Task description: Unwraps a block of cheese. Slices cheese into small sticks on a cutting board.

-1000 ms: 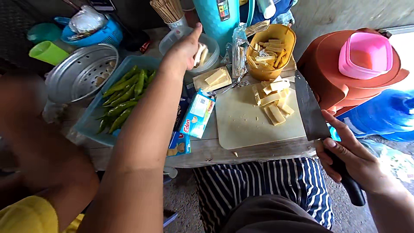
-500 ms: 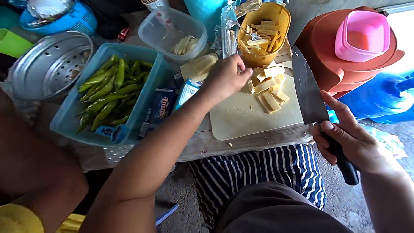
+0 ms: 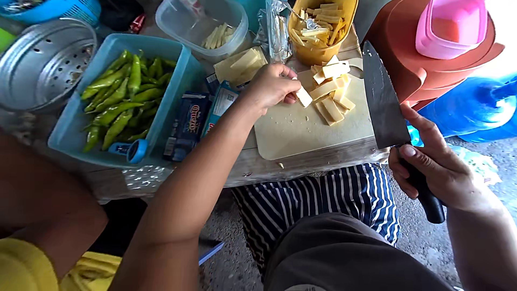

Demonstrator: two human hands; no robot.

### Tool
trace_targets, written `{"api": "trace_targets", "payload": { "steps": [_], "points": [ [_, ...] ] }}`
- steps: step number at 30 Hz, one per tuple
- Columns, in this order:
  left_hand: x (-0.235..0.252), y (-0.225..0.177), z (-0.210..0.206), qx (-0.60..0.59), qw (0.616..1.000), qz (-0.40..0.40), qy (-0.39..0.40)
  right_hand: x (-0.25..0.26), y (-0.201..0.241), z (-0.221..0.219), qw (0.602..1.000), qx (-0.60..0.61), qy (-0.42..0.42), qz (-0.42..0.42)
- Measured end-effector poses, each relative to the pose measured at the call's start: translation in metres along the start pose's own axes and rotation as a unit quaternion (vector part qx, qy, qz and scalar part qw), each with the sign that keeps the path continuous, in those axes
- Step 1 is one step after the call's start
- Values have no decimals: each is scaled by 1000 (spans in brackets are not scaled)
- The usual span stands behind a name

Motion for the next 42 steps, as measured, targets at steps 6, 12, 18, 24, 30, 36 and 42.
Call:
{"api": "trace_targets", "payload": {
  "steps": [6, 12, 18, 24, 30, 36, 42],
  "points": [
    [-64, 27, -13, -50, 997, 18, 51, 9, -2, -4, 996, -77, 41, -10],
    [-97, 56, -31, 242, 950, -142, -138, 32, 1, -25, 919, -389, 51, -32],
    [-107, 84, -56, 286, 879, -318, -211, 48, 7, -49, 830, -548, 99, 28],
    [-102, 97, -64, 278, 846, -368, -266, 54, 17, -69, 783, -602, 155, 15],
    [-100, 102, -65, 265, 835, -386, -289, 52, 25, -77, 737, -650, 181, 22],
    [-101, 102, -65, 256, 841, -384, -284, 50, 21, -83, 718, -674, 174, -3],
    [-103, 102, -66, 244, 841, -387, -288, 59, 18, -62, 810, -558, 178, -22]
  ]
}}
Point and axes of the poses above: each hand's wrist, its own x-axis towards the middle knuckle, its own z-axis out of the back of the hand, y = z × x, the point moved 2 cm from there along x, towards the middle knuckle, and after that the axes turned 3 degrees about x, right-handed, at the moved point
